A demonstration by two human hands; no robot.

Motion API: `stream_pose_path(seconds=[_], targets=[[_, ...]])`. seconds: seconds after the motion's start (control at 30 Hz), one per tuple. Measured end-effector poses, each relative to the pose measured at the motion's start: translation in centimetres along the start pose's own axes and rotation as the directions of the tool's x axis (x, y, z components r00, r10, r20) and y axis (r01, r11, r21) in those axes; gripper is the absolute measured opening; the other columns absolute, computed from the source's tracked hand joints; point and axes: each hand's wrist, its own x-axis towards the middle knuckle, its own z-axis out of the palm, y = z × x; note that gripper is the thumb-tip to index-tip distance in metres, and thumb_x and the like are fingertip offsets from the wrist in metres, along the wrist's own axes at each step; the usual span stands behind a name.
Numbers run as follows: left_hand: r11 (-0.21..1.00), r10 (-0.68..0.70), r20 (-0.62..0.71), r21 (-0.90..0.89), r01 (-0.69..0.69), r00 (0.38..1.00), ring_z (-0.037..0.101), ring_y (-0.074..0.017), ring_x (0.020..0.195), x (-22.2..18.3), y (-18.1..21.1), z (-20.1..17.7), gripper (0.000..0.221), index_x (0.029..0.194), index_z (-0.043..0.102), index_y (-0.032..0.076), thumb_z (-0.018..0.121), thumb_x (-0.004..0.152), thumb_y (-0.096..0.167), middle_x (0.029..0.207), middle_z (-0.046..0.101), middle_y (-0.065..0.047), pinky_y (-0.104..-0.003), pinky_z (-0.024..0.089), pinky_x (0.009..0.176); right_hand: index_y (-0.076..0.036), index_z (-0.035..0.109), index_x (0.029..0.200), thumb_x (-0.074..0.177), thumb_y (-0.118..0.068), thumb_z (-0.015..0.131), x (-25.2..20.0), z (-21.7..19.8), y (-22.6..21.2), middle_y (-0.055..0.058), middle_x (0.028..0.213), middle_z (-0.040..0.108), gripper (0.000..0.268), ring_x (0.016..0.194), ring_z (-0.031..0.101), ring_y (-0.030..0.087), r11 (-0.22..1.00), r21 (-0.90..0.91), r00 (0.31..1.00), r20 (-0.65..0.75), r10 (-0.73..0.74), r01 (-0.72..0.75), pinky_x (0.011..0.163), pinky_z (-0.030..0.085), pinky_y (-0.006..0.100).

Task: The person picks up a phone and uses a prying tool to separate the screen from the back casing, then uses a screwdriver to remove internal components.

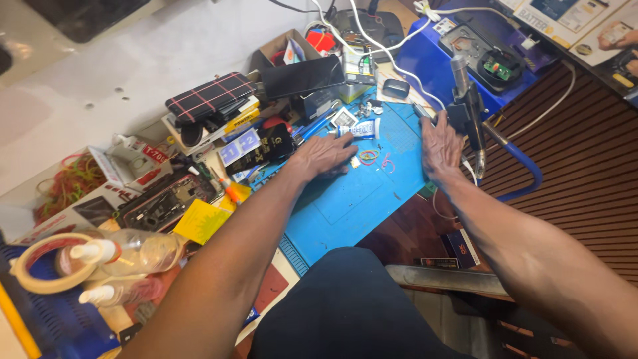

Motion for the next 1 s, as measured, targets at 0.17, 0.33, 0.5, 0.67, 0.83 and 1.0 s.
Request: stream_pose_path(seconds=[0.17, 0.33, 0.5, 0.67, 0.83, 1.0], targets=[[0.98, -0.191, -0.047, 0.045, 0.193, 0.98, 0.067, -0.0376, 0.096, -0.5, -1.1, -0.5, 0.04, 0.118, 0.059, 0.006, 0.072, 0.09, 0.031, 0.118, 0.057, -0.016, -0.053, 0.059, 0.071, -0.003, 0.061, 0.125, 0.095, -0.002, 0.058, 0.0, 0.6, 0.4, 0.022, 0.113, 0.056, 0.03, 0.092, 0.067, 0.04, 0.999, -0.038, 0.999, -0.044, -0.026, 0.025, 0.074, 0.056, 0.053], [0.893, -0.389, -0.256, 0.129, 0.43, 0.885, 0.07, -0.0314, 0.095, -1.9, -3.2, -0.6, 0.027, 0.118, 0.062, 0.0, 0.067, 0.094, 0.013, 0.116, 0.061, -0.016, -0.044, 0.061, 0.069, -0.004, 0.061, 0.123, 0.088, 0.001, 0.06, -0.3, 1.2, 0.8, 0.018, 0.109, 0.056, 0.036, 0.1, 0.067, 0.037, 0.996, -0.061, 0.994, -0.086, -0.071, 0.066, 0.074, 0.057, 0.05], [0.818, -0.479, -0.279, 0.202, 0.538, 0.832, 0.072, -0.0317, 0.091, -0.2, -2.8, 1.4, 0.028, 0.11, 0.067, 0.001, 0.068, 0.083, 0.006, 0.104, 0.068, -0.016, -0.043, 0.06, 0.068, -0.005, 0.058, 0.125, 0.09, 0.0, 0.062, 0.5, 1.2, 0.2, 0.021, 0.118, 0.054, 0.036, 0.098, 0.065, 0.038, 0.998, -0.048, 0.998, 0.039, 0.053, -0.051, 0.074, 0.058, 0.051], [0.838, -0.457, -0.376, 0.12, 0.532, 0.806, 0.074, -0.0339, 0.085, 0.6, -3.1, 2.7, 0.017, 0.099, 0.071, 0.006, 0.069, 0.082, 0.003, 0.101, 0.07, -0.018, -0.044, 0.06, 0.066, -0.001, 0.055, 0.132, 0.087, 0.003, 0.06, 0.3, 0.9, -0.6, 0.022, 0.121, 0.052, 0.045, 0.098, 0.062, 0.038, 0.993, -0.064, 0.993, 0.06, 0.102, -0.098, 0.078, 0.056, 0.051], [0.913, -0.379, -0.332, 0.014, 0.407, 0.864, 0.072, -0.0362, 0.086, -1.7, -3.6, 1.1, 0.015, 0.093, 0.073, 0.009, 0.075, 0.082, 0.017, 0.094, 0.071, -0.017, -0.049, 0.058, 0.07, -0.001, 0.053, 0.135, 0.084, 0.004, 0.063, -1.6, 0.8, -1.2, 0.021, 0.12, 0.052, 0.052, 0.114, 0.055, 0.039, 0.997, 0.04, 0.998, -0.018, 0.062, -0.061, 0.092, 0.049, 0.051], [0.886, -0.463, -0.188, -0.087, 0.455, 0.866, 0.072, -0.036, 0.088, -1.9, -1.7, -0.8, 0.035, 0.092, 0.071, 0.005, 0.08, 0.086, 0.039, 0.094, 0.07, -0.018, -0.049, 0.057, 0.073, -0.011, 0.057, 0.137, 0.092, -0.001, 0.064, -4.7, 1.6, -1.4, 0.016, 0.124, 0.054, 0.046, 0.119, 0.055, 0.032, 0.957, 0.129, 0.959, -0.079, 0.272, -0.261, 0.105, 0.042, 0.048]])
